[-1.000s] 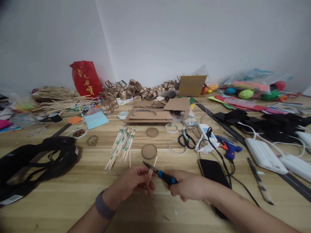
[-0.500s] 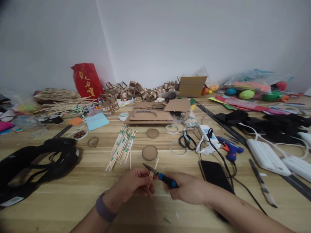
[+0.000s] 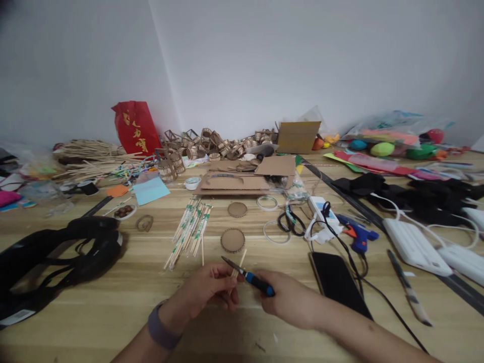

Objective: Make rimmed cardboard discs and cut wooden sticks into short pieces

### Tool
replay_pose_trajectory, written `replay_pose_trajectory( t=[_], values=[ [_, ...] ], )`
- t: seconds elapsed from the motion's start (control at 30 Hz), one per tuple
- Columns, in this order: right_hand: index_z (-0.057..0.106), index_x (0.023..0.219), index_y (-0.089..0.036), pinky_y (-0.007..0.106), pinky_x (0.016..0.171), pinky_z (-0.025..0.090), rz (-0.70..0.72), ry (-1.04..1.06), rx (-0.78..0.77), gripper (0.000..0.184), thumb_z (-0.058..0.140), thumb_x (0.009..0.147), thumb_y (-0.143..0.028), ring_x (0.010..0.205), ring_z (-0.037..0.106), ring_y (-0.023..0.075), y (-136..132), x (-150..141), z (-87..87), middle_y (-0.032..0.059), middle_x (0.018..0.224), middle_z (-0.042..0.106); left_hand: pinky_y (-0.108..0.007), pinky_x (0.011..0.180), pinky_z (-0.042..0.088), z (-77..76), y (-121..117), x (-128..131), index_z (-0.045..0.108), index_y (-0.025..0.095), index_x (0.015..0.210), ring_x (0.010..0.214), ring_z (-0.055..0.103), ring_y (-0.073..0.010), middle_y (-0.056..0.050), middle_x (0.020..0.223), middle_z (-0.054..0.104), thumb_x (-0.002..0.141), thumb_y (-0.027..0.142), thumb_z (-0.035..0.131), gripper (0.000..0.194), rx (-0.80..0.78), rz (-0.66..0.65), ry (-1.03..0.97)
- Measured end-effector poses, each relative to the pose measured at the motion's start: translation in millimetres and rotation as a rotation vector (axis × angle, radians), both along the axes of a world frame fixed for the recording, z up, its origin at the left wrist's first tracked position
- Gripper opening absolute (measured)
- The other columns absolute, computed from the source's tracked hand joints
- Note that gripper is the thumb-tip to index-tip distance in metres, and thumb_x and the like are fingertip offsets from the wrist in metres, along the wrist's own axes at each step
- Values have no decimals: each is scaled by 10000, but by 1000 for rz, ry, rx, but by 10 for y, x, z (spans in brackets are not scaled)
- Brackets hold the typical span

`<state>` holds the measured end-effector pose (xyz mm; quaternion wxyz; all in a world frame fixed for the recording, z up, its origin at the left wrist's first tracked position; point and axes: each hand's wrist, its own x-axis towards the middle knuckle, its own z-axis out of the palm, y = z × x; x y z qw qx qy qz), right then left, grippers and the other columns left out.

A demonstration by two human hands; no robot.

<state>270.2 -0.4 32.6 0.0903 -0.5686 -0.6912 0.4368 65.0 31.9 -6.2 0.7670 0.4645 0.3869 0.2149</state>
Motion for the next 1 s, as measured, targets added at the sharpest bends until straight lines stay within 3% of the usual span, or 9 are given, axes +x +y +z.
replay_pose_trajectory(
  t=[0.17,0.33,0.43,0.57,0.67,0.83,1.0],
  values=[
    [666,975,-193,292,796,425,-17,45,94,442,466,588,-114,895,598,231,-50,-14,-134,33,932,699,-219,514,394,14,0,2,631,134,834,494,590,-104,12,585,625,557,515,752,486,0,-11,18],
    [641,880,-200,280,733,410,-48,27,84,349,461,588,-134,822,568,215,-46,-40,-137,21,817,654,-226,510,395,-41,2,17,591,141,830,491,592,-110,3,610,629,566,541,739,502,29,-7,37],
    [621,869,-197,275,711,389,-58,95,16,352,461,557,-162,786,525,194,-34,-44,-99,5,783,604,-217,470,375,-33,6,28,555,152,819,458,574,-106,6,605,623,564,574,725,522,72,-8,54],
    [591,853,-184,250,610,347,-83,296,-238,371,469,505,-215,684,447,143,-41,-43,5,-24,714,497,-207,423,333,31,2,28,567,148,804,392,507,-74,16,594,608,624,610,663,505,120,-34,58],
    [581,862,-184,233,594,338,-137,377,-383,392,498,481,-220,706,453,134,-52,-53,95,-24,751,500,-206,409,305,58,-6,28,586,144,806,369,469,-65,27,566,593,644,607,643,493,107,-29,68],
    [572,829,-179,227,592,336,-166,382,-402,355,514,481,-218,714,454,129,-63,-76,146,-21,750,509,-214,424,314,52,-9,37,586,139,773,378,456,-67,36,531,565,618,596,648,486,69,-14,55],
    [562,835,-185,231,575,342,-158,371,-359,354,489,490,-219,703,457,133,-59,-76,50,-20,742,512,-215,436,322,21,1,35,563,153,721,395,465,-71,41,525,555,617,560,651,430,72,2,52]
  ],
)
